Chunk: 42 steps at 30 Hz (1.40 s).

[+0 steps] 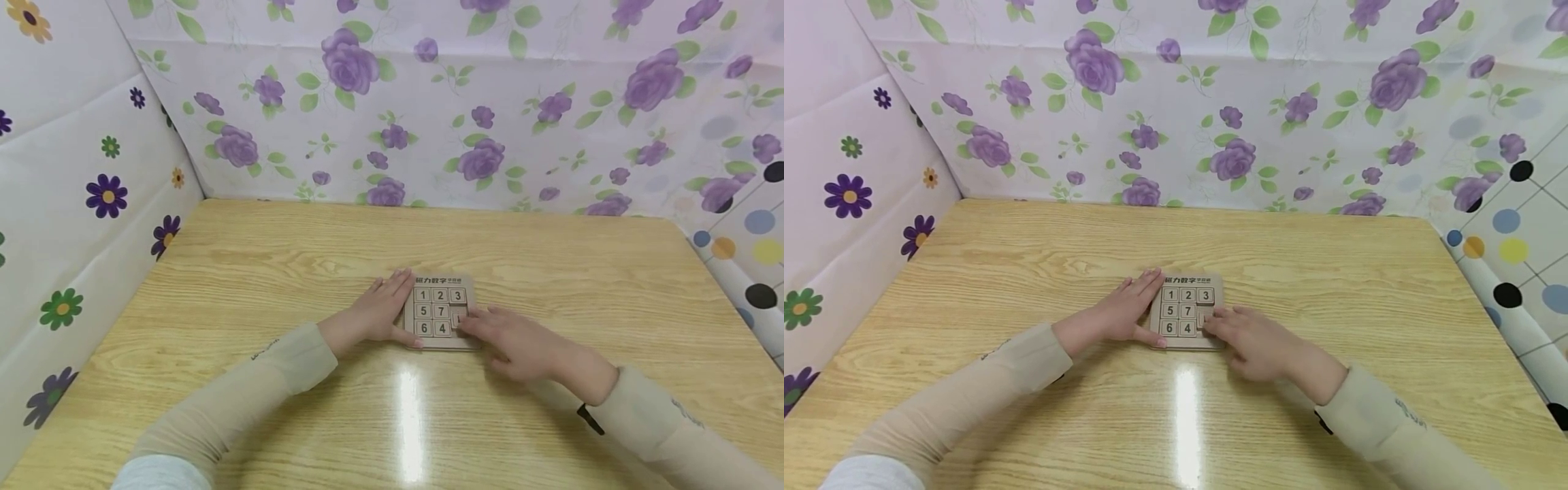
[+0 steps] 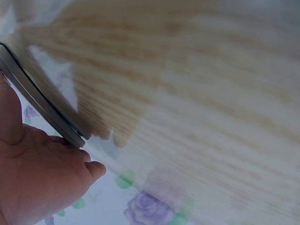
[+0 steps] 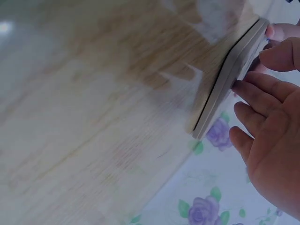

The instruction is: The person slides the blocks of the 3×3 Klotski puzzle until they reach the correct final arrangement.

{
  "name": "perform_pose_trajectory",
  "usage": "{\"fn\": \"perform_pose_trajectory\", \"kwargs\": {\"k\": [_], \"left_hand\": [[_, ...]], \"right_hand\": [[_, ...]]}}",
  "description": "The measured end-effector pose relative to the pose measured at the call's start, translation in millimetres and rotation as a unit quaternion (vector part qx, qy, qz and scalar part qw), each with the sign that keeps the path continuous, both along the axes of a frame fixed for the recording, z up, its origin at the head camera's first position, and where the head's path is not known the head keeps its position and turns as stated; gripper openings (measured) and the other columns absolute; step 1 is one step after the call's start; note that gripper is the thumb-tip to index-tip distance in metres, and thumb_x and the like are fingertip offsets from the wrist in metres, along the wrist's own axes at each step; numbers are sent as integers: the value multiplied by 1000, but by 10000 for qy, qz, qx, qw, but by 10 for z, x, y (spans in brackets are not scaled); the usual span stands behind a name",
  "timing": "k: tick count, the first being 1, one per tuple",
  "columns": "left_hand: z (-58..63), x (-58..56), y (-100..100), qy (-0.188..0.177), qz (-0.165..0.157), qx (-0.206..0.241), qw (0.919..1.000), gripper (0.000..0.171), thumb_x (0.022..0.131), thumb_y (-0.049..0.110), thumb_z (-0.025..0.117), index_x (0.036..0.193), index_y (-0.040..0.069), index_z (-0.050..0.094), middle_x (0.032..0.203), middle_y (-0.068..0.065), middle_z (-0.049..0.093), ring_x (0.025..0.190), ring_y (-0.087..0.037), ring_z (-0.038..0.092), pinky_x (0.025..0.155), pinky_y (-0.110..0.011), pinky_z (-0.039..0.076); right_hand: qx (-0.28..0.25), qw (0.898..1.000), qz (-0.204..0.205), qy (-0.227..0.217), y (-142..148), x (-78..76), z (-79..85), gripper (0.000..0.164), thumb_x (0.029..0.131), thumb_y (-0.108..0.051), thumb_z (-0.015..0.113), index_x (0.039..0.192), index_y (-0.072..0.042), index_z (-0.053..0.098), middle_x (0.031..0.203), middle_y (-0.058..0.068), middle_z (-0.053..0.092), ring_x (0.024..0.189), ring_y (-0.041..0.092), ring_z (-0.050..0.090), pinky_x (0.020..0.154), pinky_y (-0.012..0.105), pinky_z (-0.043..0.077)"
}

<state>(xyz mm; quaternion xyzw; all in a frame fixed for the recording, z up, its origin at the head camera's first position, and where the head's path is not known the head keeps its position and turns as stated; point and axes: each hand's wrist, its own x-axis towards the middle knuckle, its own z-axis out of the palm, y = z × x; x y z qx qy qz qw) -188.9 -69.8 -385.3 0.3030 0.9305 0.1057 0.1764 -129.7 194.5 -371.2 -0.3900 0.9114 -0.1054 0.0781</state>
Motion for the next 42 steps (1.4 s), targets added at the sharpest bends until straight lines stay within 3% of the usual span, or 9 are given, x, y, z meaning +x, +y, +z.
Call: {"fn": "perform_pose_trajectory", "kwargs": {"k": [11,18,26,42], "left_hand": [[-2,-1,2,16,28,22,10000,121,72,65,69,152,2,4,160,-13,0,148,-26,0,121,-45,5],[17,9,5,-38,44,11,10000,120,73,65,68,152,2,3,160,-13,-1,148,-25,0,121,-44,4],[14,16,19,2,12,32,10000,119,73,65,68,152,2,5,160,-13,0,148,-26,1,121,-45,5],[36,28,10,-34,56,16,10000,119,73,64,69,152,1,5,160,-13,-1,148,-26,0,121,-44,5]], "right_hand": [[58,9993,330,148,-6,91,48,60,75,-6,62,134,2,50,136,21,52,129,39,45,110,55,33],[-69,9993,326,183,-101,-35,63,63,76,-3,62,137,-1,47,142,21,46,132,40,42,109,55,34],[27,9995,313,-98,-229,-161,25,64,79,-7,62,140,-2,45,144,18,45,136,37,37,113,53,29],[114,9998,160,49,-22,-167,14,61,78,-5,61,136,1,49,141,22,47,133,38,41,112,54,31]]}}
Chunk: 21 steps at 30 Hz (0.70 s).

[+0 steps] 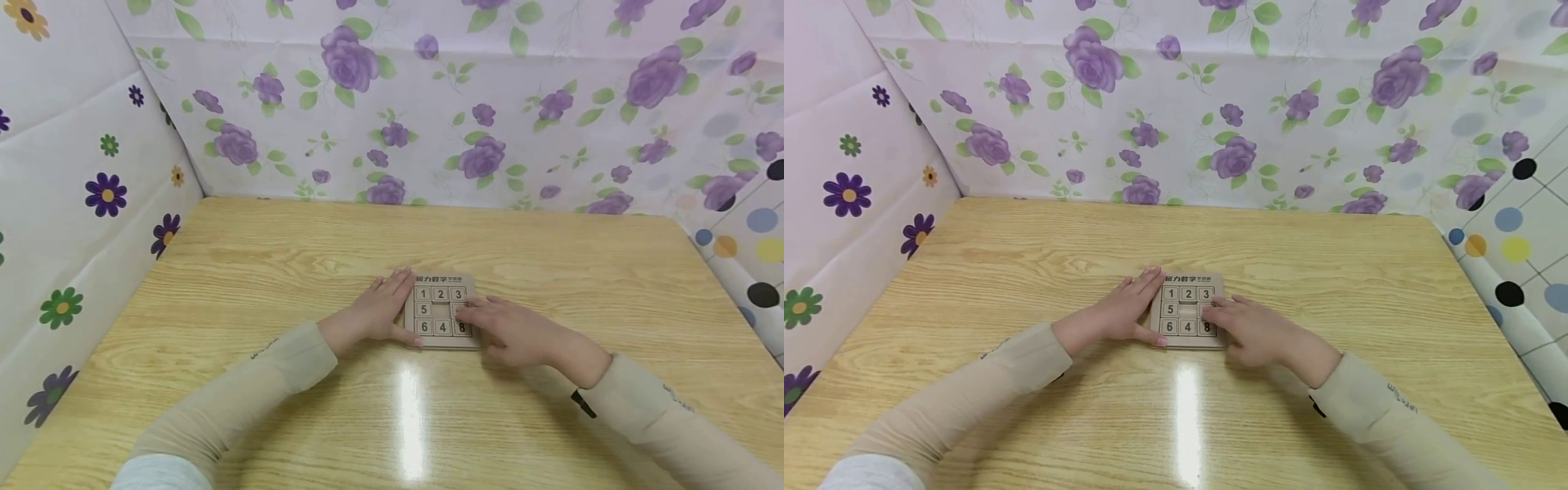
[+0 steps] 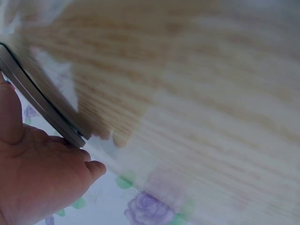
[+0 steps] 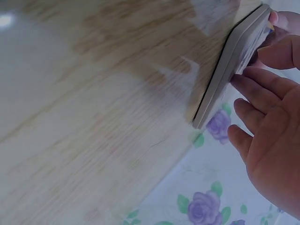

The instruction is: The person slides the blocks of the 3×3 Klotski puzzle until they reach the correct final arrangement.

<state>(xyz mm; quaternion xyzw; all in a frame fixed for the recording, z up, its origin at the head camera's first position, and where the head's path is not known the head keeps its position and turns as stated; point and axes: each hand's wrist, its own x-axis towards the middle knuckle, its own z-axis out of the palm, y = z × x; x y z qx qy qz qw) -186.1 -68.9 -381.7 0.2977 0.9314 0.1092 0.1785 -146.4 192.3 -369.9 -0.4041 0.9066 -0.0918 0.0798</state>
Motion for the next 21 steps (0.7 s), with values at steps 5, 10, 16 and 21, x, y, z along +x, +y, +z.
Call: {"fn": "perform_pose_trajectory", "kwargs": {"k": [5,10,16,21], "left_hand": [[2,-1,-3,-14,-9,1,10000,120,73,64,68,152,1,4,160,-13,-1,148,-25,0,121,-44,4],[-20,-14,-3,5,-31,-47,10000,120,73,66,67,152,2,3,160,-13,-2,148,-25,-1,121,-44,4],[-29,-15,-2,22,-38,-119,9999,121,73,67,66,152,2,2,160,-12,-3,148,-24,-2,121,-43,4],[-17,-11,-5,8,-33,-53,10000,120,74,66,67,152,2,2,160,-13,-3,148,-25,-2,121,-44,4]], "right_hand": [[-57,9999,106,50,-92,-9,39,60,78,-7,60,137,0,48,140,18,49,134,38,40,112,54,30],[-54,9997,222,-84,-272,-39,69,63,79,-8,60,140,-2,45,144,15,47,136,36,37,114,52,28],[8,9990,267,-358,-389,-79,36,66,79,-15,62,142,-6,44,147,16,42,139,35,34,114,52,27],[34,9989,187,-428,-358,-80,28,65,79,-13,61,141,-4,44,147,19,40,138,37,33,114,54,26]]}}
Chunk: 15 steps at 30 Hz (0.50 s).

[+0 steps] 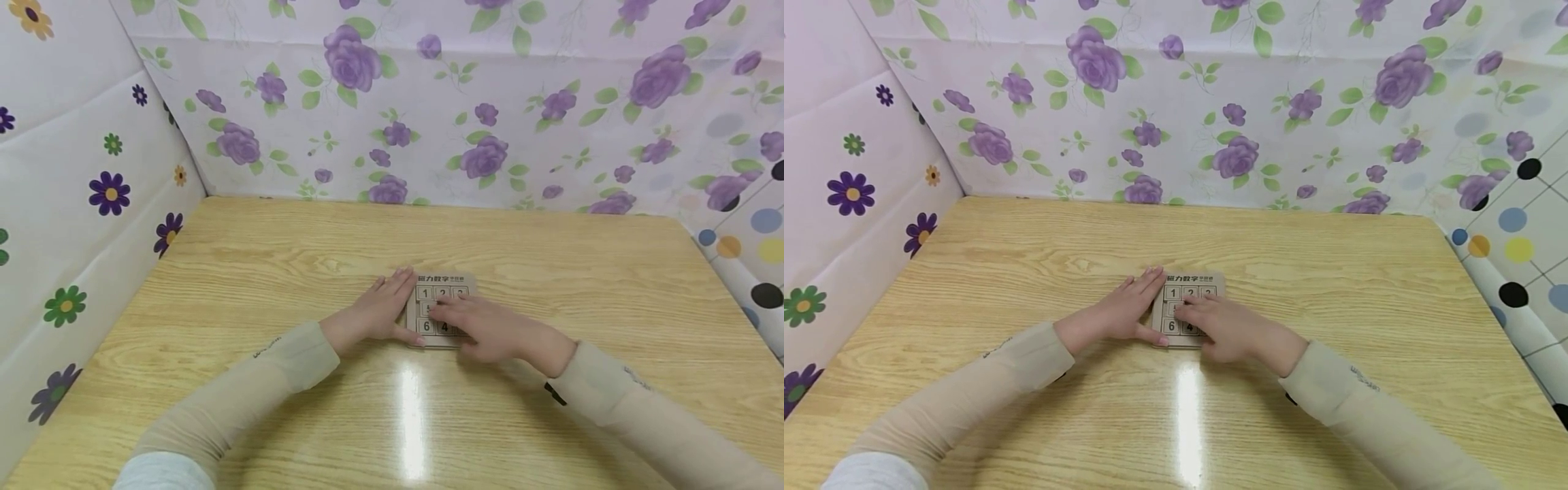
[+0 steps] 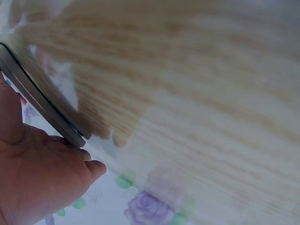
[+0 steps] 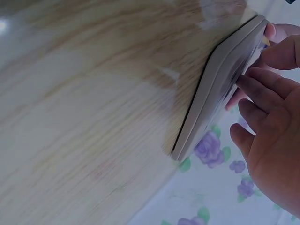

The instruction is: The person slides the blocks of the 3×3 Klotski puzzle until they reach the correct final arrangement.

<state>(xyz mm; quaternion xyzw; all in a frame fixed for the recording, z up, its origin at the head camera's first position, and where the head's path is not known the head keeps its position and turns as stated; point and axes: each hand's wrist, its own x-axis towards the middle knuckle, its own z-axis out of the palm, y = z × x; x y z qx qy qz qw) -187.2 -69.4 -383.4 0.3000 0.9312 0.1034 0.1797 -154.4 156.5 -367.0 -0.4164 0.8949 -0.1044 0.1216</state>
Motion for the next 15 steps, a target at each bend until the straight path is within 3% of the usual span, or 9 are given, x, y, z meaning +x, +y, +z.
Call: {"fn": "perform_pose_trajectory", "kwargs": {"k": [8,15], "left_hand": [[-3,-15,-1,72,34,-17,10000,121,73,66,67,152,3,3,160,-12,-3,148,-24,-1,121,-43,4],[-18,-10,2,7,49,5,10000,121,73,66,67,152,3,3,160,-12,-3,148,-24,-2,121,-43,4]], "right_hand": [[-103,9996,-17,250,149,20,5,64,75,-5,62,137,1,48,142,19,47,136,38,37,114,54,26],[-57,9983,278,512,117,94,-28,66,75,-8,64,138,-1,47,142,18,48,135,37,39,113,53,29]]}}
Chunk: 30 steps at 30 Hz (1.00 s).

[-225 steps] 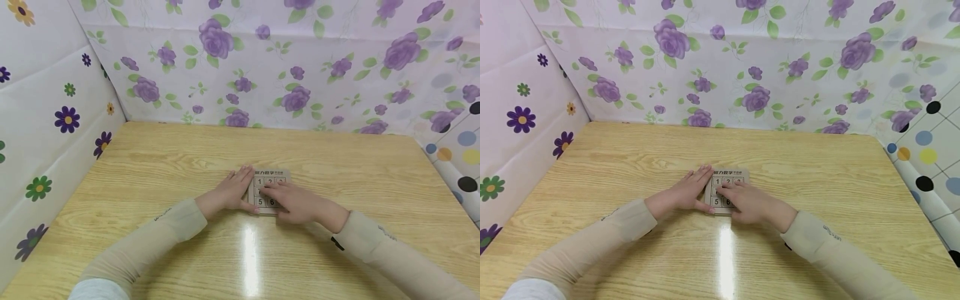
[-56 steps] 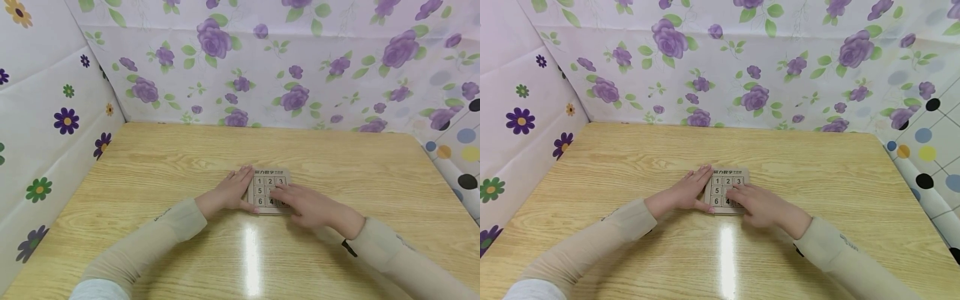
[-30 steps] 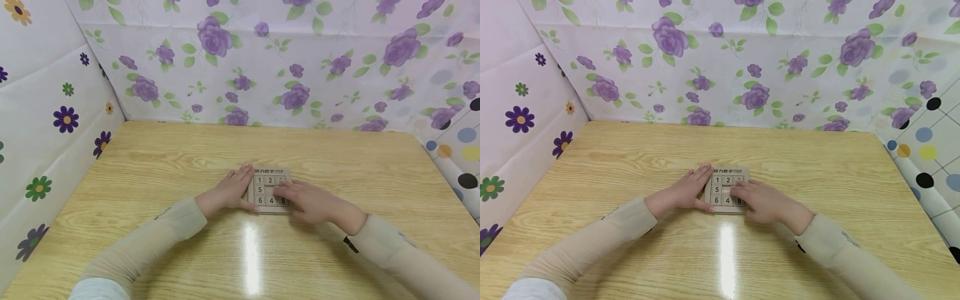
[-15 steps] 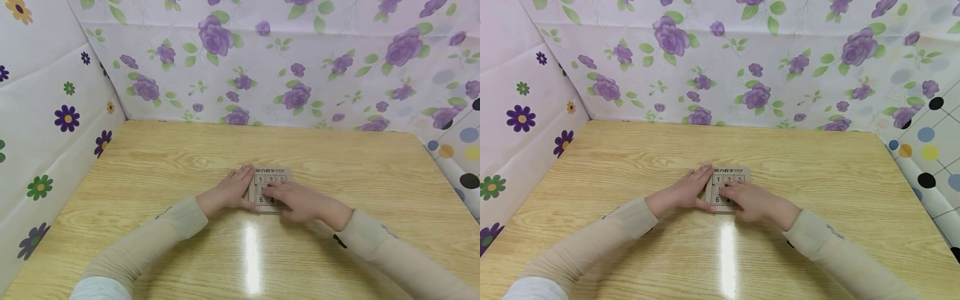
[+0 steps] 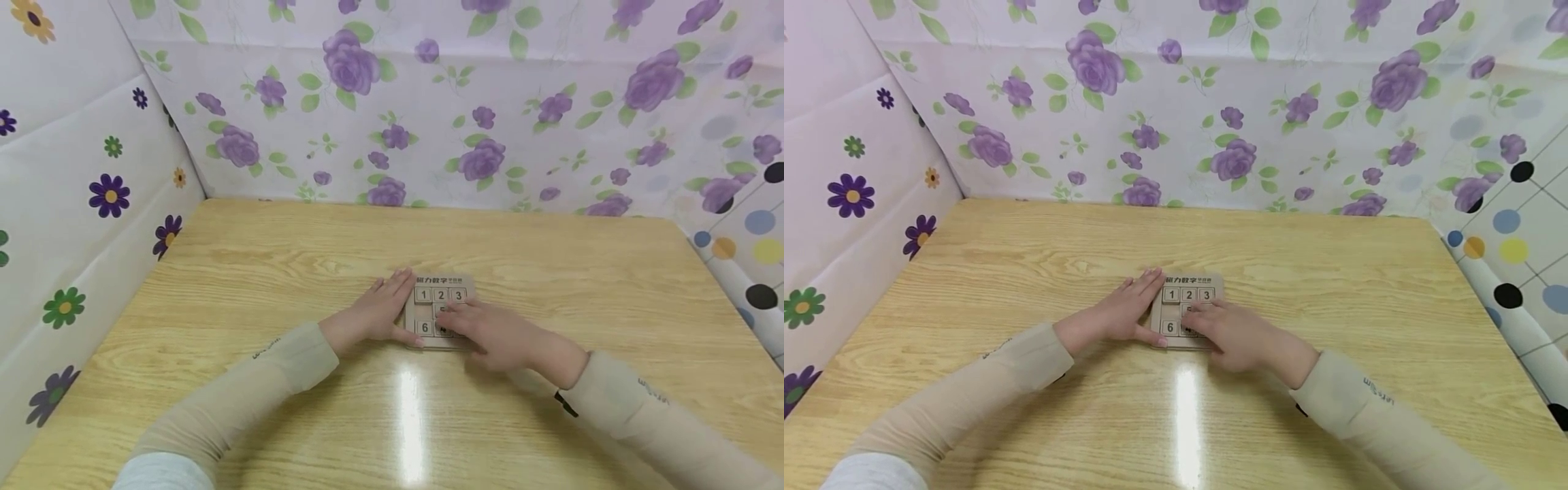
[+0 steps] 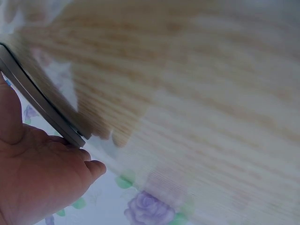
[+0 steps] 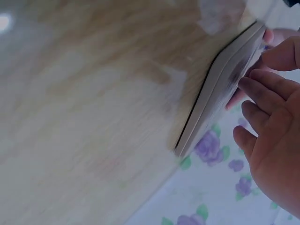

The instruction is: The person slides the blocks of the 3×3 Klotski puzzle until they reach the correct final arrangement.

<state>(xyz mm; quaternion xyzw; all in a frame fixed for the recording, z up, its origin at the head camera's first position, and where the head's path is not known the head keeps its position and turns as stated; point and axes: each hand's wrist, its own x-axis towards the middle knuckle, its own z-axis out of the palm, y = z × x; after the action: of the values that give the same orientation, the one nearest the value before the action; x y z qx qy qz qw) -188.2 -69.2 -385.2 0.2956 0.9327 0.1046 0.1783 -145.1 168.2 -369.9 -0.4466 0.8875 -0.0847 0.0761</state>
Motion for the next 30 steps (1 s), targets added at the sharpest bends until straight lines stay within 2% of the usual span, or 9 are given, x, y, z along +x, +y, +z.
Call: {"fn": "perform_pose_trajectory", "kwargs": {"k": [5,8,13,17,24,30], "left_hand": [[-12,9,-5,41,-41,-6,10000,120,73,67,66,152,2,3,160,-13,-1,148,-25,-1,121,-45,6],[-14,9,-7,69,-37,0,10000,121,73,67,66,152,2,3,160,-13,-1,148,-26,-1,120,-45,5],[-18,4,-6,72,-17,13,10000,120,73,66,67,152,2,4,160,-13,-1,148,-25,-1,121,-44,5],[-13,5,1,25,-25,21,10000,120,73,66,67,152,2,4,160,-12,-2,148,-24,-1,121,-43,5],[-12,2,-3,17,-47,-7,10000,119,74,66,67,152,2,4,160,-12,-2,148,-25,-1,121,-43,5],[3,-1,-7,14,-67,2,10000,119,74,66,66,152,2,3,160,-13,-2,148,-25,0,121,-44,5]], "right_hand": [[-48,9994,347,-62,-80,72,-27,66,75,-11,62,139,0,46,142,16,48,135,34,39,113,52,29],[-29,9992,398,-26,-106,88,-26,65,76,-10,62,138,1,46,142,16,48,135,34,40,114,52,28],[10,9993,317,205,-138,51,-34,66,75,-10,64,138,1,46,141,17,48,135,34,40,113,52,29],[57,9998,128,132,-157,8,-30,64,79,-13,65,139,-1,45,142,16,48,136,34,38,113,52,29],[38,9999,-158,-34,-183,-38,-20,54,90,-18,50,141,-2,43,146,15,43,138,32,35,115,50,27],[-15,9999,-113,-6,-106,-10,-2,53,92,-20,51,141,-2,44,146,15,43,139,32,35,116,50,26]]}}
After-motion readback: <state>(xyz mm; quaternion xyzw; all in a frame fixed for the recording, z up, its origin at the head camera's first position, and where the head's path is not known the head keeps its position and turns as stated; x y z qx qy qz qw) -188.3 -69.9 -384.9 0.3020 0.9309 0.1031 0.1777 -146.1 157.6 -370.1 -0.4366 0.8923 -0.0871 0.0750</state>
